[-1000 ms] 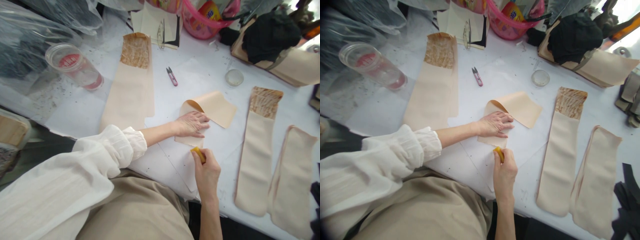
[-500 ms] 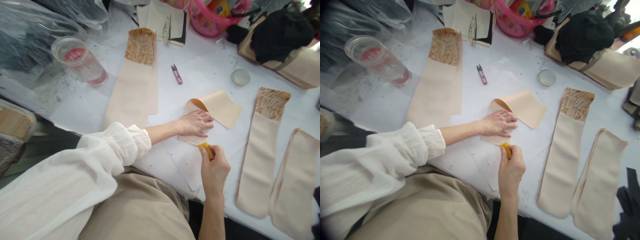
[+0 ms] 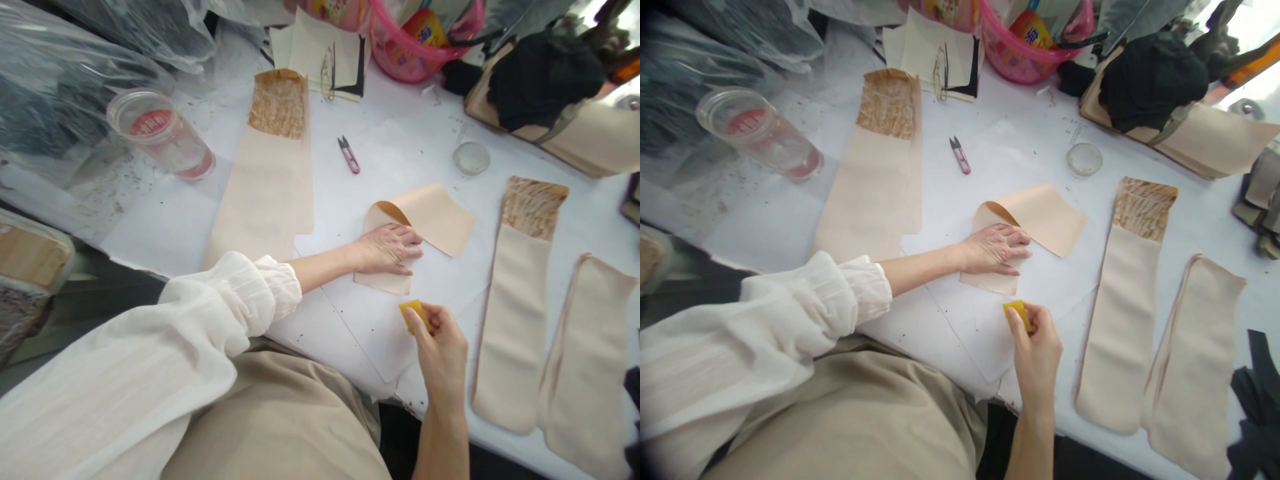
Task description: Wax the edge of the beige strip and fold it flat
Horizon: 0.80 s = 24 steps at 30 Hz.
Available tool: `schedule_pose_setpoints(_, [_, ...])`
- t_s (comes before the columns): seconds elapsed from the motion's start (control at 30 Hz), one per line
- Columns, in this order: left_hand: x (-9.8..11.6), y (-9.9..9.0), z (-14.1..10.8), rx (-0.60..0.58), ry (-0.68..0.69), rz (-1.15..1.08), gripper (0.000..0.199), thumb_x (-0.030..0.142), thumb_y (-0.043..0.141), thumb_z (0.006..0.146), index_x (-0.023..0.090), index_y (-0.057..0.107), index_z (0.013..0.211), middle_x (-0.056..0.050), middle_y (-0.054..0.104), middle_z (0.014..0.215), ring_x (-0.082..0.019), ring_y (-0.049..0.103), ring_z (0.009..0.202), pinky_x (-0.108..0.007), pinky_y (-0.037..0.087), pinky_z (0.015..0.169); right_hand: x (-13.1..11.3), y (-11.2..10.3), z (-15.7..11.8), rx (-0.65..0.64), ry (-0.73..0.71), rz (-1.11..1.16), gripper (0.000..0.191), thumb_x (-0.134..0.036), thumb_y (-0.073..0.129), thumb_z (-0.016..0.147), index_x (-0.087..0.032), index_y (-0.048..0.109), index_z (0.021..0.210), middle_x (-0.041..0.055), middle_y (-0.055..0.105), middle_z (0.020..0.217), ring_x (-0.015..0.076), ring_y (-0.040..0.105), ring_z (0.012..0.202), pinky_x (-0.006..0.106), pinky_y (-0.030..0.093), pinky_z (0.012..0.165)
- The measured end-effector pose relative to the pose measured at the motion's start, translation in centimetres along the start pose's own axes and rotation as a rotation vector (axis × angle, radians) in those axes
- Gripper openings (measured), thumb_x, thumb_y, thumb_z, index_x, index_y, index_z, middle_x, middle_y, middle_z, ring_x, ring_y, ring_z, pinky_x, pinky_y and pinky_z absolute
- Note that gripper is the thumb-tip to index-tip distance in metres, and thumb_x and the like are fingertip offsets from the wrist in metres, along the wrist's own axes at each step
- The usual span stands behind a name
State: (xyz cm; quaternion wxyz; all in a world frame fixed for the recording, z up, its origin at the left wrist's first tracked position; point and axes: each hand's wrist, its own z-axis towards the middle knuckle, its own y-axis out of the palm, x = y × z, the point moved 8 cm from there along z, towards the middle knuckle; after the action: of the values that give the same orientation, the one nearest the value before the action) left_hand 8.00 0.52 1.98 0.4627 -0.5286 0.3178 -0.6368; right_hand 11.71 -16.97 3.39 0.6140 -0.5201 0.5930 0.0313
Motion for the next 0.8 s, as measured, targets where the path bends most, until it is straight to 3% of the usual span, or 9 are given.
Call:
schedule_pose_setpoints(0.07, [0.0,-0.3,-0.1,0.014,-0.006,-0.016,0.038,0.045,0.061,0.092,0.02,0.063,0.121,-0.011,0.056,0.134,-0.027,0.049,0.128,-0.041,0.035,0.111,0.9,-1.4,0.5,0.117,0.005,-0.041,0.052,-0.062,0.069,0.083,-0.018,0.061,0.11,0.0018,0.064,0.077,0.0217,0.059,0.066,0.033,0.045,0.062])
schedule_pose_setpoints(0.17, [-0.5,-0.6,-0.1,0.015,-0.003,-0.134,0.032,0.037,0.061,0.093,0.019,0.064,0.119,-0.012,0.058,0.133,-0.025,0.05,0.127,-0.041,0.036,0.113,0.0,-2.7,0.9,0.267,-0.175,-0.314,0.048,-0.065,0.055,0.09,-0.018,0.065,0.094,0.0108,0.063,0.09,0.0284,0.059,0.081,0.04,0.045,0.071])
schedule_pose_setpoints(0.27, [-1.5,-1.0,0.2,-0.014,-0.043,-0.385,0.022,0.022,0.063,0.09,0.018,0.068,0.112,-0.01,0.061,0.13,-0.019,0.055,0.123,-0.034,0.04,0.11,-2.2,-2.8,0.7,0.376,-0.383,-0.519,0.048,-0.058,0.045,0.097,-0.017,0.068,0.097,0.0181,0.06,0.106,0.0348,0.053,0.102,0.047,0.042,0.084])
schedule_pose_setpoints(0.37, [-2.1,-2.4,-0.7,0.02,-0.115,-0.477,0.022,0.016,0.062,0.089,0.016,0.068,0.111,-0.01,0.064,0.126,-0.016,0.059,0.118,-0.029,0.045,0.105,-3.7,-1.8,1.0,0.38,-0.449,-0.508,0.044,-0.051,0.04,0.102,-0.016,0.067,0.106,0.0162,0.063,0.104,0.0332,0.055,0.099,0.045,0.042,0.084])
schedule_pose_setpoints(0.47, [-2.1,-4.3,-4.1,0.111,-0.257,-0.473,0.02,0.019,0.062,0.089,0.016,0.067,0.108,-0.01,0.064,0.12,-0.019,0.058,0.117,-0.033,0.046,0.104,-4.5,0.7,1.8,0.291,-0.449,-0.534,0.041,-0.047,0.037,0.104,-0.017,0.065,0.104,0.0129,0.067,0.096,0.0305,0.058,0.089,0.04,0.04,0.076])
schedule_pose_setpoints(0.5, [-2.3,-4.9,-5.8,0.156,-0.358,-0.491,0.019,0.021,0.062,0.089,0.017,0.067,0.107,-0.01,0.064,0.118,-0.019,0.06,0.113,-0.034,0.047,0.101,-4.6,1.6,2.1,0.265,-0.437,-0.563,0.037,-0.045,0.041,0.103,-0.017,0.065,0.104,0.0127,0.067,0.094,0.03,0.058,0.087,0.039,0.039,0.074])
schedule_pose_setpoints(0.57, [-3.3,-5.5,-10.3,0.277,-0.685,-0.6,0.012,0.024,0.065,0.086,0.019,0.067,0.096,-0.006,0.066,0.103,-0.017,0.064,0.095,-0.033,0.052,0.09,-4.4,3.1,2.8,0.226,-0.37,-0.584,0.028,-0.042,0.054,0.097,-0.017,0.065,0.106,0.0121,0.065,0.093,0.0288,0.059,0.082,0.037,0.038,0.069])
schedule_pose_setpoints(0.67, [-2.3,-4.9,-15.0,0.273,-0.886,-0.732,0.013,0.029,0.057,0.09,0.017,0.062,0.093,-0.002,0.066,0.082,-0.013,0.064,0.065,-0.027,0.053,0.062,-3.6,4.3,3.7,0.166,-0.245,-0.441,0.027,-0.032,0.065,0.087,-0.019,0.064,0.111,0.0076,0.063,0.085,0.0263,0.058,0.073,0.034,0.036,0.065])
schedule_pose_setpoints(0.8, [-0.7,-3.2,-17.8,0.235,-1.027,-0.969,0.021,0.027,0.052,0.091,0.016,0.056,0.107,-0.002,0.067,0.086,-0.01,0.066,0.056,-0.021,0.05,0.046,-4.1,5.1,4.2,0.118,-0.247,-0.259,0.026,-0.027,0.058,0.085,-0.015,0.064,0.108,0.0034,0.061,0.073,0.0264,0.06,0.073,0.036,0.04,0.07])
